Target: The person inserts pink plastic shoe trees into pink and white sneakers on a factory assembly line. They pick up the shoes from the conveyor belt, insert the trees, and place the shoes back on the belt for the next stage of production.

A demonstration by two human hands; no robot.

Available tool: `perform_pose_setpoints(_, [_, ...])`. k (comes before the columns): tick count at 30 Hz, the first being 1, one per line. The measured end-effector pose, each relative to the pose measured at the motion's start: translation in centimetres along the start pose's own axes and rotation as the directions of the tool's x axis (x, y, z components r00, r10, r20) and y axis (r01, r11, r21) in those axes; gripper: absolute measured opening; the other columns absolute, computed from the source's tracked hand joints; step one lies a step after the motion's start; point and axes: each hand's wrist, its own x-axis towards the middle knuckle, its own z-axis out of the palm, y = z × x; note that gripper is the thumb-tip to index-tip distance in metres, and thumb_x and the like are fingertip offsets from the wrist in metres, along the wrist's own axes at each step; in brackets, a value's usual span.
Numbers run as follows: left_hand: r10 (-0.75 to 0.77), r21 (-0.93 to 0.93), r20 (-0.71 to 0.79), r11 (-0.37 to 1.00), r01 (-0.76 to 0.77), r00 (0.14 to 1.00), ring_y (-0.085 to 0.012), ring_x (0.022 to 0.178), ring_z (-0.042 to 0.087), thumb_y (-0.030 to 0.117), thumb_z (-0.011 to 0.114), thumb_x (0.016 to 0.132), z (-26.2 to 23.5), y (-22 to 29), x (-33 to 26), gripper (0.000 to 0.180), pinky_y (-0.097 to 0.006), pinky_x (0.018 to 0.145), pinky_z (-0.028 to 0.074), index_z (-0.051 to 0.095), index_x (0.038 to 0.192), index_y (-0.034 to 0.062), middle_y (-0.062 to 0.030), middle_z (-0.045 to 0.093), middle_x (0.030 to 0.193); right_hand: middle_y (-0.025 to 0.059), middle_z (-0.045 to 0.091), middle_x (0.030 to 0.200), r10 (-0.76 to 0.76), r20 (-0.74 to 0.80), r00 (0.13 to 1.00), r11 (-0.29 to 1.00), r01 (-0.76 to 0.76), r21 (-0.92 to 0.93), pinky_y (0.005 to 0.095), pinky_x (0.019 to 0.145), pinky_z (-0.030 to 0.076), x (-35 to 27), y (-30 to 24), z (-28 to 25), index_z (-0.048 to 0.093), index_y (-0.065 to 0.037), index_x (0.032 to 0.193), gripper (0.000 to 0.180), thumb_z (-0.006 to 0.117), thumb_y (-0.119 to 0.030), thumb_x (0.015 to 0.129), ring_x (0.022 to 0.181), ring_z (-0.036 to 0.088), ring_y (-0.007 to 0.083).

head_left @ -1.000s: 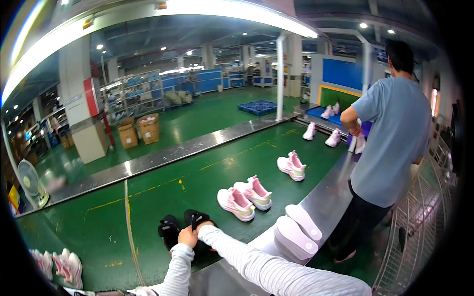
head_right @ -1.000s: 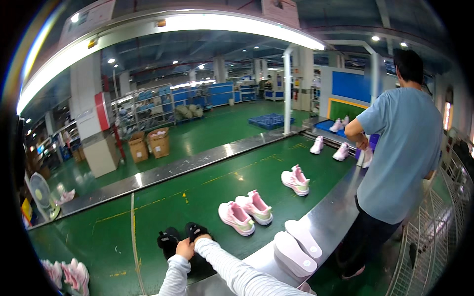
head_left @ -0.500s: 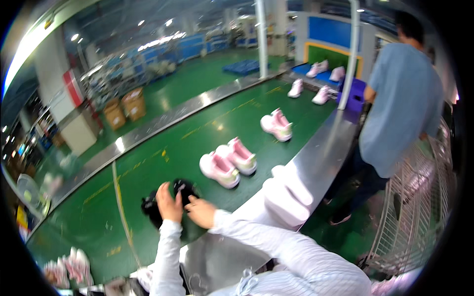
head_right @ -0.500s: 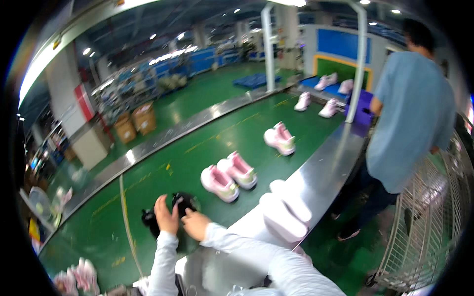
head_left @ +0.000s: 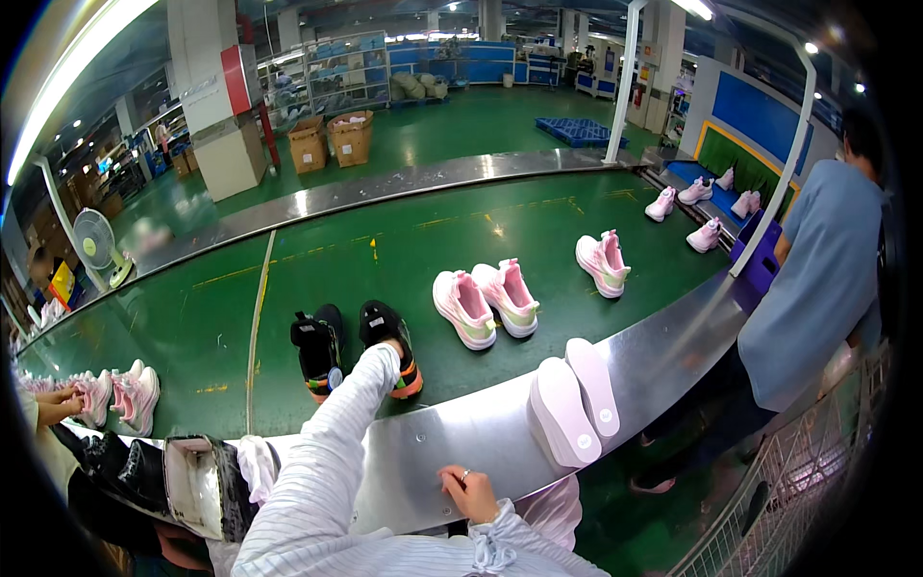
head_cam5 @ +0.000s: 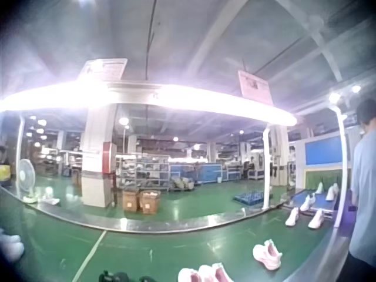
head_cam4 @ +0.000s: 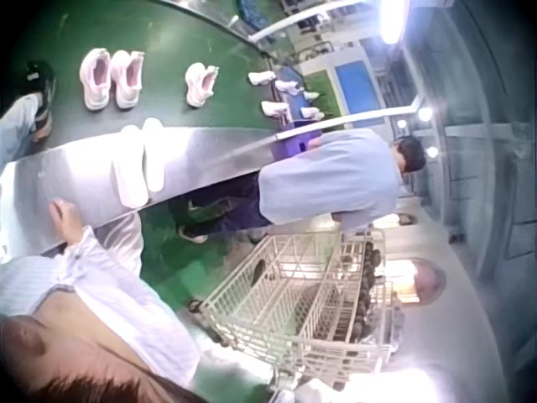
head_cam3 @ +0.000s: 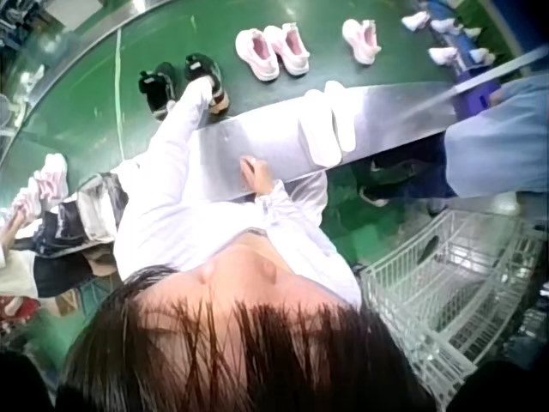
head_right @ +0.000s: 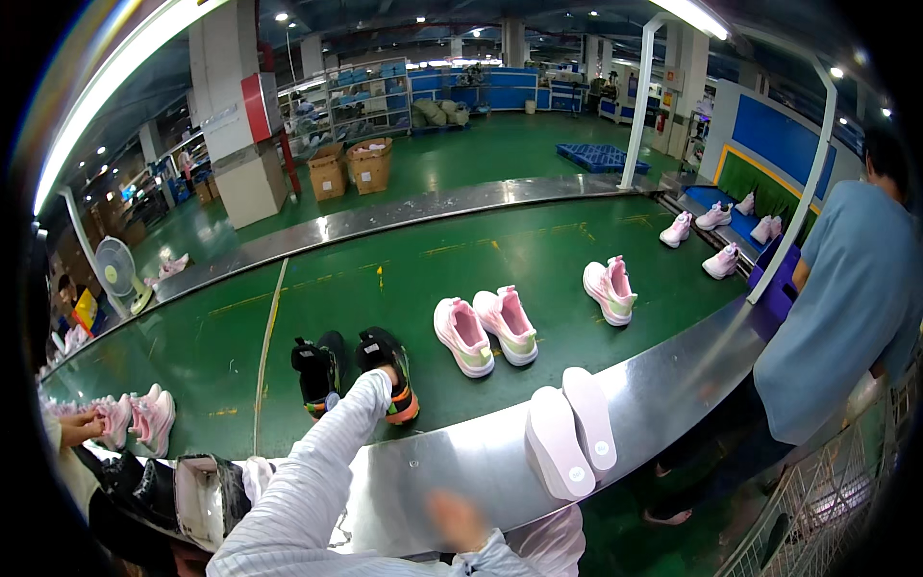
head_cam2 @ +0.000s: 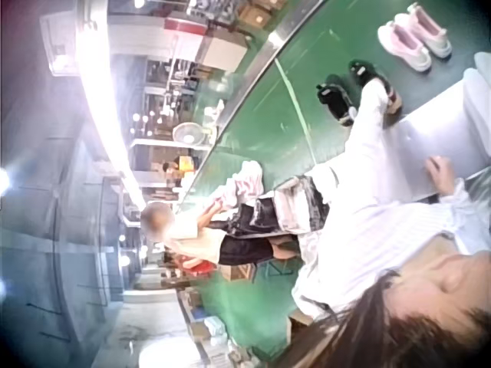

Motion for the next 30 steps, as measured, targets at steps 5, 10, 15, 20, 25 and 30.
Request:
perform_pose_setpoints(5, [0.149,-0.001,0.153,0.989,-0.151,0.977,-0.0292,0.092,0.058,0.016,0.049,0.078,1.1,-0.8,-1.9,0.023,-0.035,0.079,0.046,0.062,0.088,0.0009,-0.014,0.061,0.096,0.0068,0.059,0.06,0.08,0.017,0.997,0.996,-0.081,0.043,0.0241,0.052,0.044,0.3,0.2,-0.6,0.061,-0.003,0.088,0.016,0.051,-0.014,0.082,0.054,0.057,0.0131])
perform_pose_setpoints(10, [0.368,-0.176,0.341,0.929,-0.326,0.865,-0.0294,0.091,0.058,0.018,0.05,0.077,-0.6,-2.9,-2.6,0.023,-0.035,0.078,0.046,0.063,0.089,0.0023,-0.014,0.061,0.096,0.0067,0.059,0.062,0.08,0.003,0.997,0.996,-0.08,0.027,0.0237,0.051,0.043,0.0,0.9,-1.1,0.06,-0.004,0.089,0.015,0.051,-0.014,0.082,0.055,0.057,0.0119])
perform_pose_setpoints(15, [0.345,-0.153,0.293,0.938,-0.312,0.892,-0.0296,0.091,0.058,0.02,0.051,0.077,-0.2,-2.7,-1.6,0.024,-0.035,0.078,0.046,0.063,0.09,0.0036,-0.0141,0.061,0.096,0.011,0.061,0.076,0.315,0.278,0.907,0.924,-0.36,0.126,0.0225,0.056,0.043,3.4,-4.0,-5.9,0.058,-0.003,0.092,0.02,0.055,-0.018,0.08,0.06,0.057,0.0132])
perform_pose_setpoints(20, [0.255,-0.041,0.255,0.967,-0.253,0.933,-0.0298,0.091,0.058,0.021,0.051,0.076,-0.4,-4.4,-1.8,0.026,-0.035,0.077,0.046,0.063,0.092,0.0049,-0.0141,0.061,0.095,0.0169,0.053,0.091,-0.123,-0.224,0.967,0.803,-0.036,-0.594,0.0399,0.065,0.045,8.0,-6.2,-17.7,0.047,-0.004,0.107,0.039,0.058,-0.022,0.074,0.078,0.055,0.0339])
perform_pose_setpoints(25, [0.111,0.166,0.214,0.975,-0.148,0.971,-0.03,0.091,0.058,0.023,0.052,0.076,-4.1,-7.3,-4.2,0.027,-0.036,0.076,0.046,0.064,0.093,0.0063,-0.0141,0.061,0.095,0.0137,0.055,0.087,0.28,-0.101,0.955,0.447,-0.223,-0.866,0.0395,0.059,0.048,7.7,-3.9,-21.6,0.042,-0.009,0.117,0.065,0.066,-0.036,0.064,0.065,0.06,0.0293])
perform_pose_setpoints(30, [0.067,-0.158,-0.459,0.975,-0.155,0.886,-0.0306,0.083,0.059,0.021,0.047,0.076,-8.3,2.8,-11.5,0.023,-0.039,0.072,0.047,0.063,0.082,0.0052,-0.0149,0.062,0.086,0.0126,0.06,0.072,0.396,0.005,0.918,0.394,-0.165,-0.904,0.0396,0.058,0.048,8.0,-2.3,-22.1,0.037,-0.009,0.121,0.07,0.065,-0.038,0.065,0.063,0.06,0.0307])
